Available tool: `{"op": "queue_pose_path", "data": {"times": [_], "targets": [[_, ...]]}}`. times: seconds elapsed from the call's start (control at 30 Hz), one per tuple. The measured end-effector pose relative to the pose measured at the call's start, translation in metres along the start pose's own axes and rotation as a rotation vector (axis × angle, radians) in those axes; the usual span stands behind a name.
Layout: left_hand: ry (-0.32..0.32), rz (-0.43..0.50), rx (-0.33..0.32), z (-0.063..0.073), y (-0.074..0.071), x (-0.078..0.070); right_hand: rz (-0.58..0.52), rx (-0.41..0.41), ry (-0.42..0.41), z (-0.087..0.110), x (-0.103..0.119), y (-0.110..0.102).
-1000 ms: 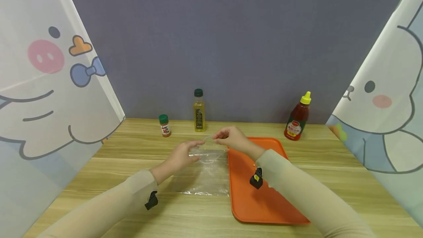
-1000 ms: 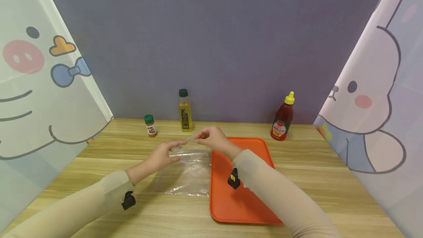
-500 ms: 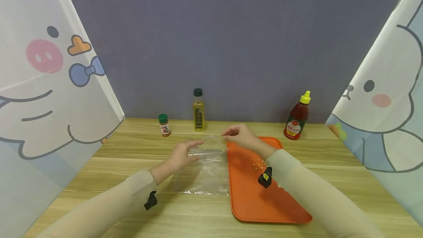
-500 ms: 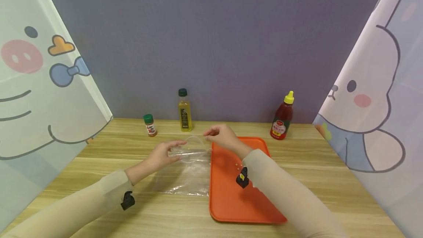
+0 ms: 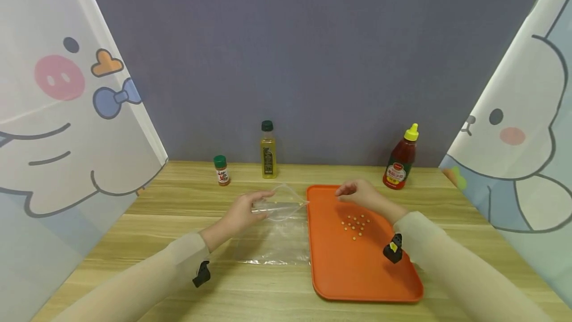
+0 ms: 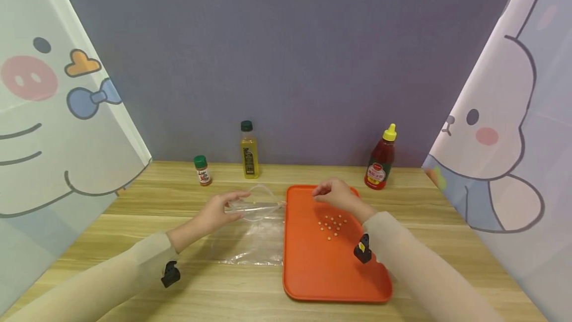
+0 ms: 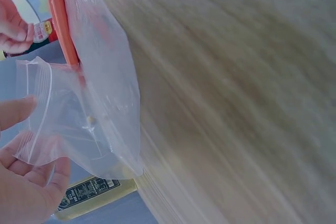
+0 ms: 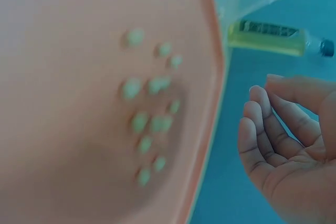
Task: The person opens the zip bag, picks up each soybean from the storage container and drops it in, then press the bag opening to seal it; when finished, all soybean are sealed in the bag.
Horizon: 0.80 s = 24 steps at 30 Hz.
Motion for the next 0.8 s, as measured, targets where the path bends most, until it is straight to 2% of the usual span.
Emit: {"op": "queue_pose_path", "data": {"times": [0.2, 0.4, 0.8], "targets": [[0.013, -0.008, -0.008, 0.000, -0.002, -0.001, 0.023, 0.012, -0.027, 0.010, -0.022, -0.015], [0.005, -0.011, -0.014, 0.003, -0.003, 0.001, -0.016, 0.045, -0.023, 0.018, -0.038, -0.021], [0.018, -0.015, -0.008, 0.004, -0.004, 0.002, 0.008, 0.089, 0.014, 0.033, -0.052, -0.023]]}}
Point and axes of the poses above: each hand's wrist, its own z-axis away from the middle knuckle, its own y-axis out of the palm, x = y × z, the point moved 3 cm from there along -z, towards the middle knuckle, and after that the axes turned 10 degrees about -x, right-handed, at the moved point
